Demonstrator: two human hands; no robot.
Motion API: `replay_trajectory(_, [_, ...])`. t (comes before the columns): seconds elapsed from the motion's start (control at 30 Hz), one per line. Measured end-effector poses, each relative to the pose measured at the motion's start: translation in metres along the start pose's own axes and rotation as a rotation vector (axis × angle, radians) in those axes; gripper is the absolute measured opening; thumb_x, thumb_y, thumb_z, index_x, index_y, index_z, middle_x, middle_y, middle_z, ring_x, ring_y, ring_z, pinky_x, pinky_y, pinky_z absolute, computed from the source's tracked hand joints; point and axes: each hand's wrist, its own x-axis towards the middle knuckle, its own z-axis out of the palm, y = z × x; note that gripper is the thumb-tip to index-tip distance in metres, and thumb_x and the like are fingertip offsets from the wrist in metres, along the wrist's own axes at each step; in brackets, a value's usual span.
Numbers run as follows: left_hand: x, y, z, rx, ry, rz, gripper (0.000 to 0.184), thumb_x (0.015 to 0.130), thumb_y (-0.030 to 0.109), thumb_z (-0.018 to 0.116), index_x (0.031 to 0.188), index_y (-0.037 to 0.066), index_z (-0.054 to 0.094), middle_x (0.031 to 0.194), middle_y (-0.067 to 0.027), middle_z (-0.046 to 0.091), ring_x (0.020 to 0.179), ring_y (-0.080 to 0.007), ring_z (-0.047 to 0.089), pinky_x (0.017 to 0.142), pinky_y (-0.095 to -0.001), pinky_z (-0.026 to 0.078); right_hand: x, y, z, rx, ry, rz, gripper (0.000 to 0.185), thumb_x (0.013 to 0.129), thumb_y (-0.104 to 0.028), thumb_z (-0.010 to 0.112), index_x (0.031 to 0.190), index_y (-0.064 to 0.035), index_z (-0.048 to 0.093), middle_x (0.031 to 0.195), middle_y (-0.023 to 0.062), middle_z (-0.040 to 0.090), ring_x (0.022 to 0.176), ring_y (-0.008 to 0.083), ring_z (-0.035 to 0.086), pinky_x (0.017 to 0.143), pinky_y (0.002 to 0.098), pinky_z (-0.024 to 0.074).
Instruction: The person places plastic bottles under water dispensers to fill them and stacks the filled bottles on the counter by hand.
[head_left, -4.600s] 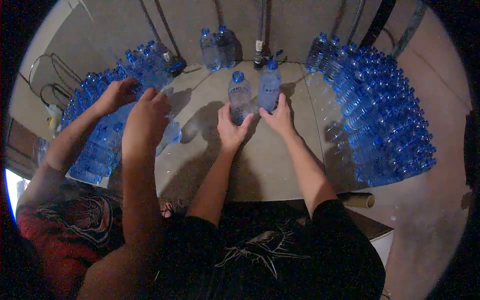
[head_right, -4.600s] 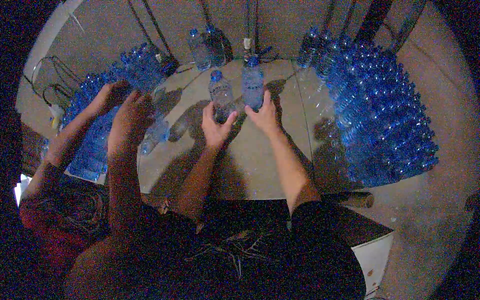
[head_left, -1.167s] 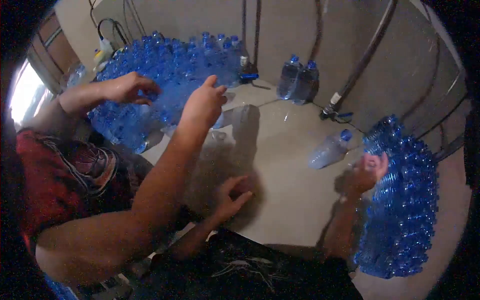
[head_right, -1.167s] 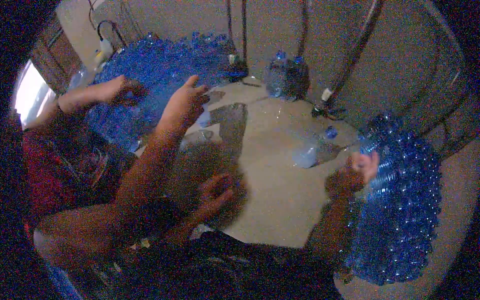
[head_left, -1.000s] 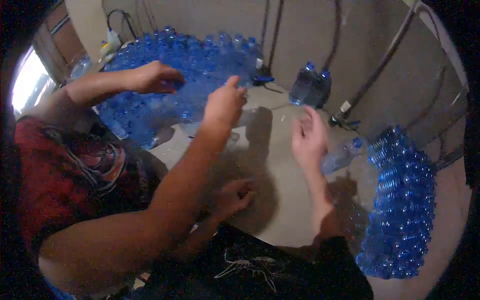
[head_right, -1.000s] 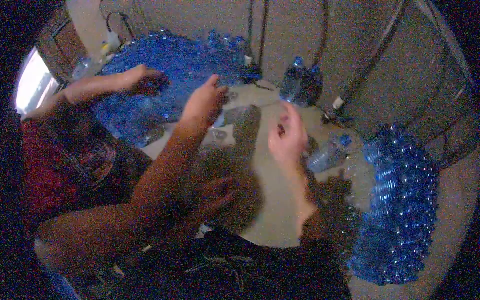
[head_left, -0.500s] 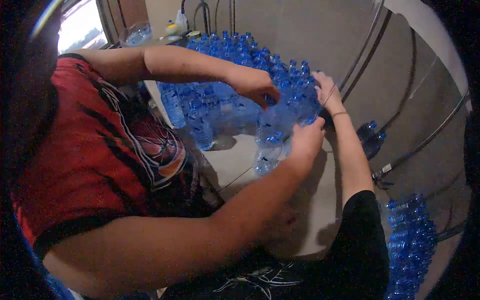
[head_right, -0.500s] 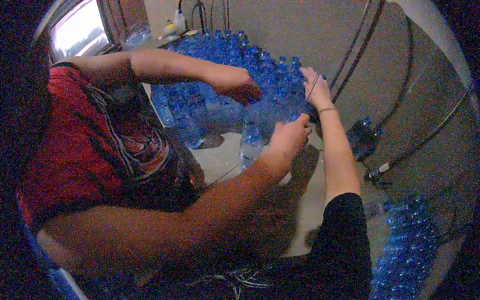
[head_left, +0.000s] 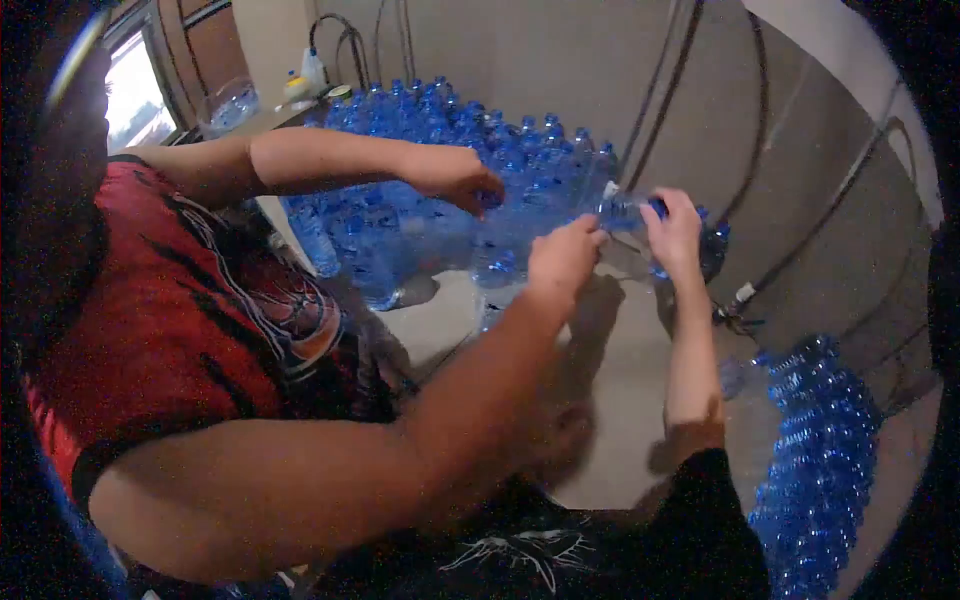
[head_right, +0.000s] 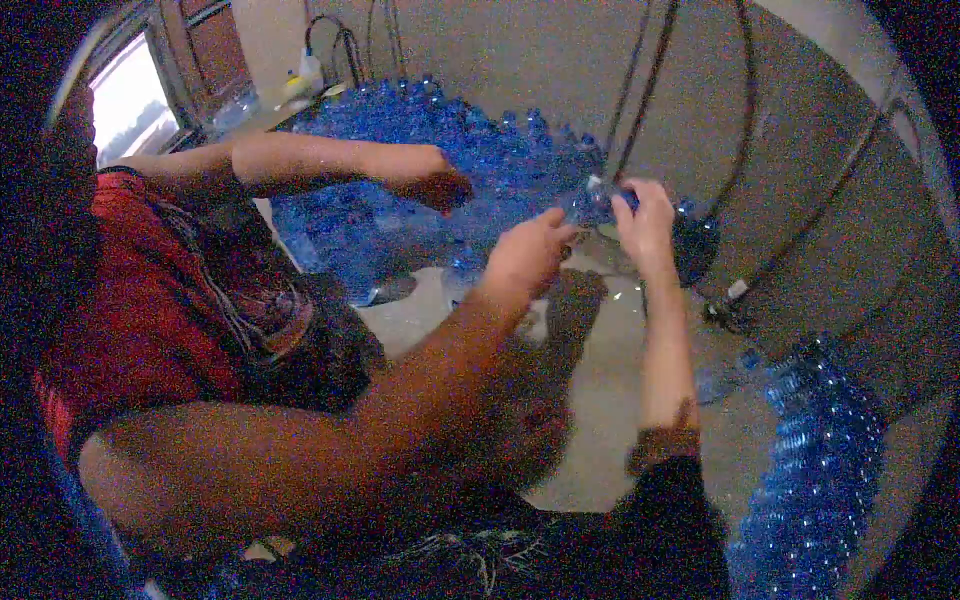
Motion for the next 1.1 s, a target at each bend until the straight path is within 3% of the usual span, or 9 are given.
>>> replay_trajectory(0.1, [-0.015, 0.023, -0.015, -0.083, -0.135, -0.091, 0.031, 0.082, 0.014, 0.070, 0.112, 0.010, 0.061, 0.113, -0.0120, 0.061, 0.102, -0.0320, 0.065, 0.083, -0.0435, 0.056, -0.059, -0.036, -0.081, -0.036, 0.007, 0.125, 0.030, 0.082, -0.012, 0.075, 0.109, -0.0025, 0.066, 0.104, 0.0176, 0.068, 0.095, 0.0365, 0.066, 0.083, 0.0417, 0.0520])
replay_trajectory(0.23, [-0.159, 0.135, 0.021, -0.606, -0.076, -0.168, 0.057, 0.078, 0.020, 0.077, 0.128, 0.009, 0.051, 0.123, -0.0171, 0.058, 0.111, -0.0361, 0.061, 0.093, -0.0446, 0.052, -0.136, -0.088, -0.167, -0.041, -0.115, 0.199, 0.035, 0.081, -0.012, 0.077, 0.113, -0.0027, 0.066, 0.103, 0.0157, 0.068, 0.085, 0.0293, 0.066, 0.076, 0.0361, 0.0529])
replay_trajectory(0.43, [-0.175, 0.219, 0.065, -0.840, -0.249, -0.221, 0.083, 0.075, 0.027, 0.085, 0.144, 0.008, 0.042, 0.133, -0.0215, 0.057, 0.119, -0.0406, 0.058, 0.101, -0.0465, 0.048, -0.192, -0.092, -0.224, -0.025, -0.158, 0.389, 0.045, 0.077, -0.010, 0.081, 0.119, -0.0040, 0.066, 0.098, 0.0095, 0.068, 0.072, 0.0163, 0.059, 0.065, 0.0292, 0.0505])
replay_trajectory(0.5, [-0.172, 0.224, 0.072, -0.822, -0.224, -0.240, 0.082, 0.075, 0.027, 0.084, 0.143, 0.008, 0.042, 0.132, -0.0209, 0.057, 0.118, -0.0405, 0.058, 0.099, -0.0474, 0.048, -0.224, -0.042, -0.227, 0.521, 0.142, 0.557, 0.049, 0.086, -0.009, 0.073, 0.132, -0.0066, 0.058, 0.112, 0.0119, 0.064, 0.084, 0.0178, 0.061, 0.070, 0.0288, 0.0530])
replay_trajectory(0.57, [-0.170, 0.216, 0.091, -0.827, -0.159, -0.188, 0.081, 0.076, 0.028, 0.083, 0.143, 0.008, 0.042, 0.131, -0.0207, 0.057, 0.117, -0.0404, 0.058, 0.098, -0.0480, 0.049, -0.266, 0.010, -0.218, 0.612, 0.503, 0.656, 0.051, 0.093, -0.008, 0.066, 0.141, -0.0072, 0.048, 0.123, 0.0147, 0.059, 0.095, 0.0197, 0.060, 0.076, 0.0289, 0.0539])
replay_trajectory(0.6, [-0.169, 0.213, 0.097, -0.822, -0.118, -0.165, 0.081, 0.076, 0.029, 0.083, 0.143, 0.008, 0.043, 0.131, -0.0206, 0.056, 0.117, -0.0403, 0.058, 0.097, -0.0480, 0.049, -0.282, 0.017, -0.217, 0.305, 0.633, 0.652, 0.052, 0.096, -0.008, 0.063, 0.144, -0.0072, 0.044, 0.126, 0.0155, 0.056, 0.099, 0.0205, 0.059, 0.078, 0.0289, 0.0537])
replay_trajectory(0.67, [-0.165, 0.208, 0.104, -0.791, -0.043, -0.136, 0.079, 0.076, 0.029, 0.082, 0.142, 0.008, 0.043, 0.131, -0.0202, 0.056, 0.117, -0.0403, 0.058, 0.096, -0.0478, 0.049, -0.315, 0.044, -0.208, 0.245, 0.626, 0.844, 0.058, 0.096, -0.019, 0.068, 0.143, -0.0011, 0.041, 0.124, 0.0157, 0.058, 0.104, 0.0198, 0.058, 0.088, 0.0314, 0.0508])
replay_trajectory(0.77, [-0.157, 0.206, 0.100, -0.780, -0.028, -0.156, 0.076, 0.078, 0.030, 0.081, 0.141, 0.008, 0.044, 0.135, -0.0190, 0.052, 0.118, -0.0396, 0.056, 0.097, -0.0465, 0.049, -0.377, 0.109, -0.174, 0.131, 0.392, 0.715, 0.068, 0.093, -0.018, 0.073, 0.146, -0.0002, 0.036, 0.137, 0.0195, 0.049, 0.106, 0.0220, 0.054, 0.090, 0.0335, 0.0507])
replay_trajectory(1.1, [-0.156, 0.211, 0.131, -0.929, 0.006, -0.097, 0.072, 0.083, 0.027, 0.077, 0.144, 0.006, 0.044, 0.134, -0.0189, 0.056, 0.124, -0.0359, 0.056, 0.104, -0.0436, 0.045, -0.386, 0.082, -0.158, 0.145, 0.069, 0.711, 0.103, 0.072, -0.007, 0.083, 0.156, -0.0070, 0.022, 0.151, 0.0228, 0.037, 0.135, 0.0352, 0.041, 0.109, 0.0451, 0.0388])
